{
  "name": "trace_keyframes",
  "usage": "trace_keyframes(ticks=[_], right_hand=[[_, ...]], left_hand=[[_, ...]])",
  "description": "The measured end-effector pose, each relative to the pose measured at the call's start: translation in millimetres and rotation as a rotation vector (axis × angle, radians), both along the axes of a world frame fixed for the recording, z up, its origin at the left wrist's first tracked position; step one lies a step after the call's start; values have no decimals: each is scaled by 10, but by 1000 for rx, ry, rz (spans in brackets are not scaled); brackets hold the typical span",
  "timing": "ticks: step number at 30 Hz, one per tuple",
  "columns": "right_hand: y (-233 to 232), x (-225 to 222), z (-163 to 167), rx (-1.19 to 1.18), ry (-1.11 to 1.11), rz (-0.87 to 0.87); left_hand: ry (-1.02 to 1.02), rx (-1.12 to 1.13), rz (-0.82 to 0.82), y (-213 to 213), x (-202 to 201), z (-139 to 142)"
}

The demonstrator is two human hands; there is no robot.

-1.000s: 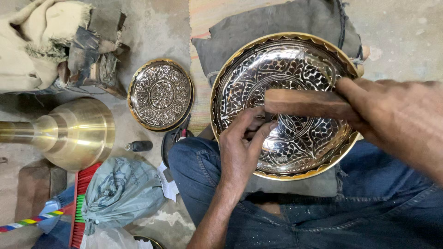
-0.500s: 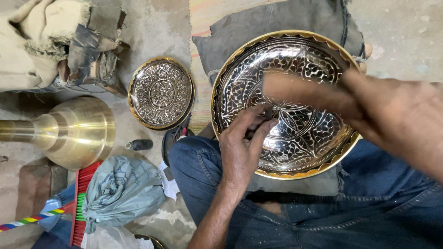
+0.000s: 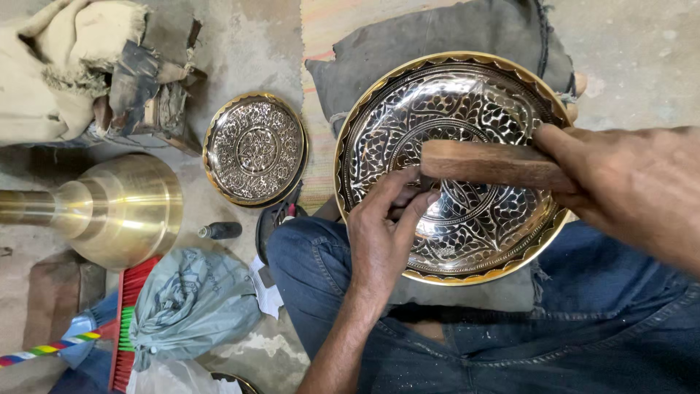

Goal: The person uses a small metal punch and a wooden mallet to emboss a decorative pattern into a brass plate. They hold the plate steady with one hand while striking the punch with the other to create a repeating floral design.

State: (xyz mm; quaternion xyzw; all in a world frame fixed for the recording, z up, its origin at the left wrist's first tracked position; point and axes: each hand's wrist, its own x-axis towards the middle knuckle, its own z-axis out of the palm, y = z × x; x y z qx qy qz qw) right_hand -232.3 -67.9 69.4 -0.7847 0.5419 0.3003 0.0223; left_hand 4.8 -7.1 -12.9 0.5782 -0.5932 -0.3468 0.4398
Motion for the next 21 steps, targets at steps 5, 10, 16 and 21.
trace_keyframes(ticks=[5,10,16,21], right_hand=[[26,-89,-42,-356,-808,-56],[-14,-70,-66,-77,-255,-78],[17,-83,-44,-169,-622,-195],[32,-45,-68,-126,-575,-191]], left_hand=[[-1,-60,-16,22,-1,-16],[1,-2,-19,16,8,-10],[-16,-35,-12,18,2,6],[-11,-37,-20,17,9,51]])
